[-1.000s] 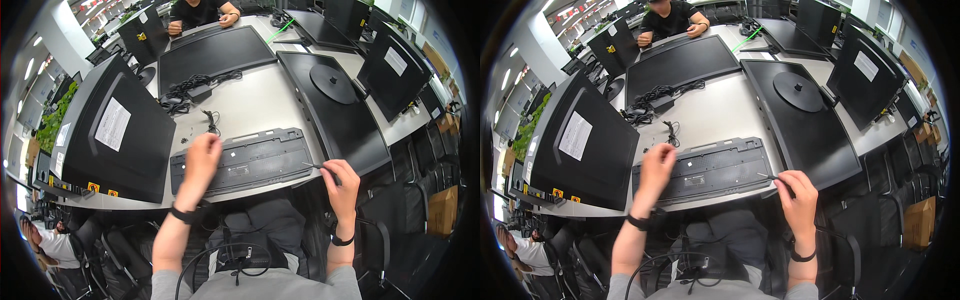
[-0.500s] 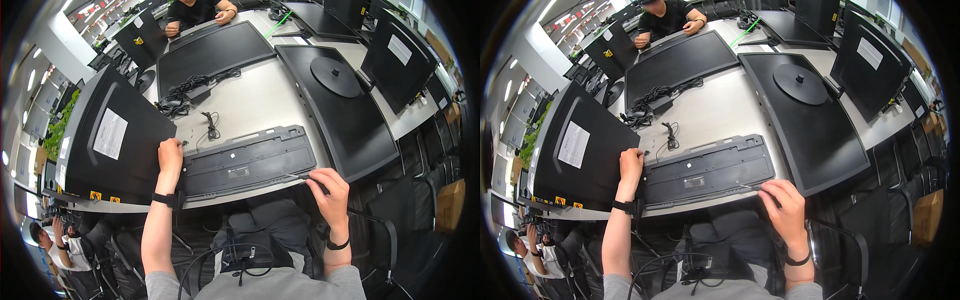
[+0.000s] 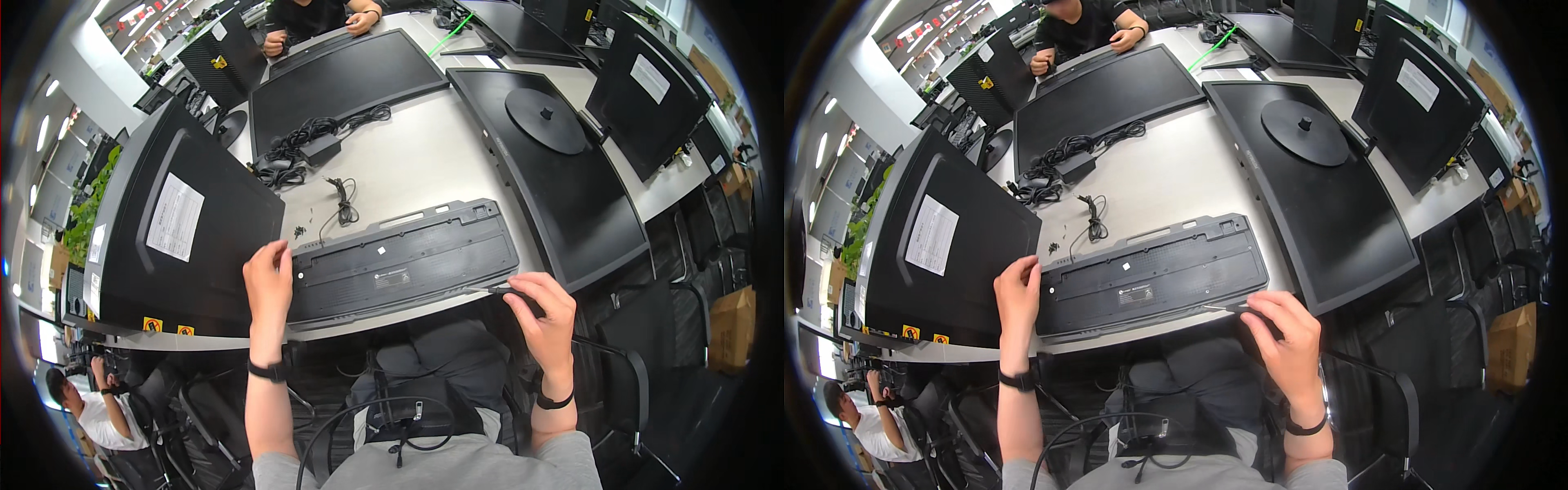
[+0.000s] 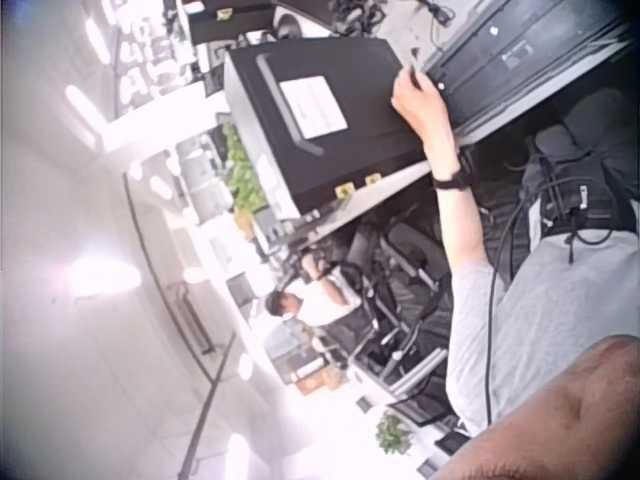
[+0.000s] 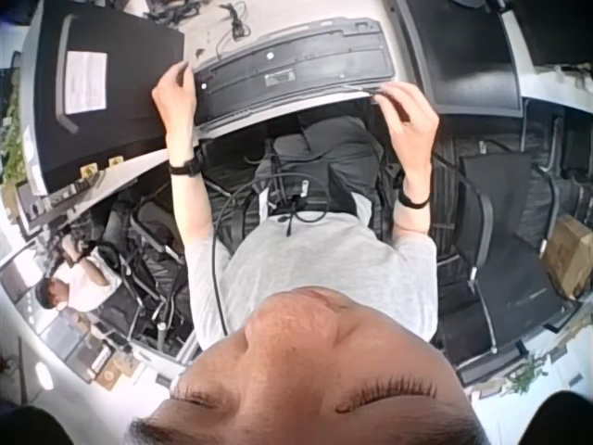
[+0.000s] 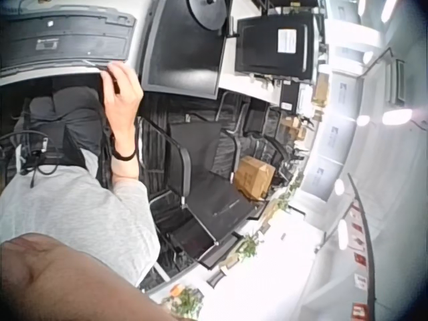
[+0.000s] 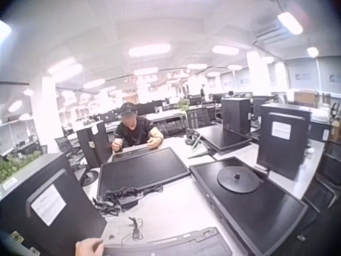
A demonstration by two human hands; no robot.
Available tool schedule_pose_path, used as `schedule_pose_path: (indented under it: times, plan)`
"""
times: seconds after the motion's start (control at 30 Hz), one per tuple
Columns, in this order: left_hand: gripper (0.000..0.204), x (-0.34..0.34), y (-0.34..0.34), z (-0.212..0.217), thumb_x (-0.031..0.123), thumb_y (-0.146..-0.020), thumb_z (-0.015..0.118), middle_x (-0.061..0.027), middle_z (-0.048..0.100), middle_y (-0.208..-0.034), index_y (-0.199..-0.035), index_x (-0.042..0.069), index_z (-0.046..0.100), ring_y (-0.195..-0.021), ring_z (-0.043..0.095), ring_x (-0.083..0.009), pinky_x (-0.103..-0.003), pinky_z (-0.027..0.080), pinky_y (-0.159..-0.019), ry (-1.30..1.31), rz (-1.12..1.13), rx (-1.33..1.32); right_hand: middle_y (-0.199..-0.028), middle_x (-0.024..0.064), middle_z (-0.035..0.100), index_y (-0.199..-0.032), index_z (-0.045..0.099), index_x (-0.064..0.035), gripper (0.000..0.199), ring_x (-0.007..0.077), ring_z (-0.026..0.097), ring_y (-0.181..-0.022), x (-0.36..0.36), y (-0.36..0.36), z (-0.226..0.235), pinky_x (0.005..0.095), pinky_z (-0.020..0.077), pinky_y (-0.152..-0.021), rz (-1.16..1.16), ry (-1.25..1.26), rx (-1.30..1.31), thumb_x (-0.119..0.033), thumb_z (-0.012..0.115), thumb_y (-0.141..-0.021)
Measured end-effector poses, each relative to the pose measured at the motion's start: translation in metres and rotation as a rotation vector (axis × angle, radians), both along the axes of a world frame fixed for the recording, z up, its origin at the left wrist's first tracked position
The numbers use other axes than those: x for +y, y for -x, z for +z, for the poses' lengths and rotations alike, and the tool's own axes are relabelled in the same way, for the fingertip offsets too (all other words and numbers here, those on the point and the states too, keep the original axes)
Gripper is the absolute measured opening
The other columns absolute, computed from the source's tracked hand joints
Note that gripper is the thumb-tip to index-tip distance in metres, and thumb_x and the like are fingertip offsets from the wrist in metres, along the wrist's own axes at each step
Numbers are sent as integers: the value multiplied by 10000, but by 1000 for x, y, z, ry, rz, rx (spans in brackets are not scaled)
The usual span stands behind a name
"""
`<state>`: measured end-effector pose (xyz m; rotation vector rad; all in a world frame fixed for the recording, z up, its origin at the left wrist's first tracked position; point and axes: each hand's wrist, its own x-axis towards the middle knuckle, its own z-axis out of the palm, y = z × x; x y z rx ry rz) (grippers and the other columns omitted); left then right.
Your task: Disassemble a computer keyboard using a screwdriver and removing internal components.
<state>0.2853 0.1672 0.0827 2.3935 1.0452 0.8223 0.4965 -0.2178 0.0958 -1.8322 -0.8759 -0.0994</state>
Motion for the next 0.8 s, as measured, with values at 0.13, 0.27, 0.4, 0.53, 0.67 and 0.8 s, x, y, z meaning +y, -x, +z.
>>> schedule_pose_path:
  times: [0.13, 0.27, 0.4, 0.53, 0.67, 0.8]
  plan:
    - [168, -46, 34, -2, 37, -1007, 762, -181, 806, -1127, -1156, -34, 790, -1048, 792, -342, -402, 604, -960, -37, -2, -155, -1161, 172, 780, -1140, 785, 51, 272, 322, 789, -993, 25, 2, 26, 358, 626, -861, 42, -3, 64, 66, 850, -876]
    - [207, -67, 58, -33, 18, -973, 809, -142, 786, -1210, -1179, 4, 797, -1132, 751, -338, -424, 580, -1019, -132, 29, -236, -1079, 165, 757, -1087, 777, 42, 210, 340, 771, -997, 73, -17, 48, 381, 614, -851, 130, 71, -85, 37, 851, -890]
    - [285, -65, 68, -67, 53, -963, 834, -134, 757, -1283, -1240, 10, 784, -1190, 704, -347, -442, 555, -1050, -149, 76, -291, -1012, 152, 747, -1042, 812, 20, 230, 350, 744, -943, 140, -67, 48, 445, 586, -806, 129, 334, -163, -133, 900, -894]
    - [368, -63, 70, -82, 99, -962, 850, -151, 731, -1373, -1308, 9, 762, -1253, 684, -372, -467, 544, -1085, -132, 84, -290, -1039, 174, 770, -1022, 849, 11, 259, 362, 752, -970, 214, -123, 25, 463, 585, -878, 145, 442, -199, -203, 916, -891]
    - [433, -61, 69, -80, 151, -988, 834, -175, 716, -1443, -1383, 5, 729, -1304, 682, -405, -481, 539, -1118, -43, 106, -256, -1086, 213, 800, -1081, 862, 10, 275, 364, 772, -1021, 250, -147, -5, 450, 596, -923, 114, 552, -89, -190, 911, -899]
    - [514, -60, 70, -76, 175, -996, 824, -197, 695, -1497, -1453, -11, 679, -1354, 667, -435, -498, 527, -1148, 9, 98, -211, -1093, 207, 817, -1058, 861, 9, 263, 353, 780, -1051, 260, -160, -21, 452, 599, -916, 111, 658, -62, -195, 903, -898]
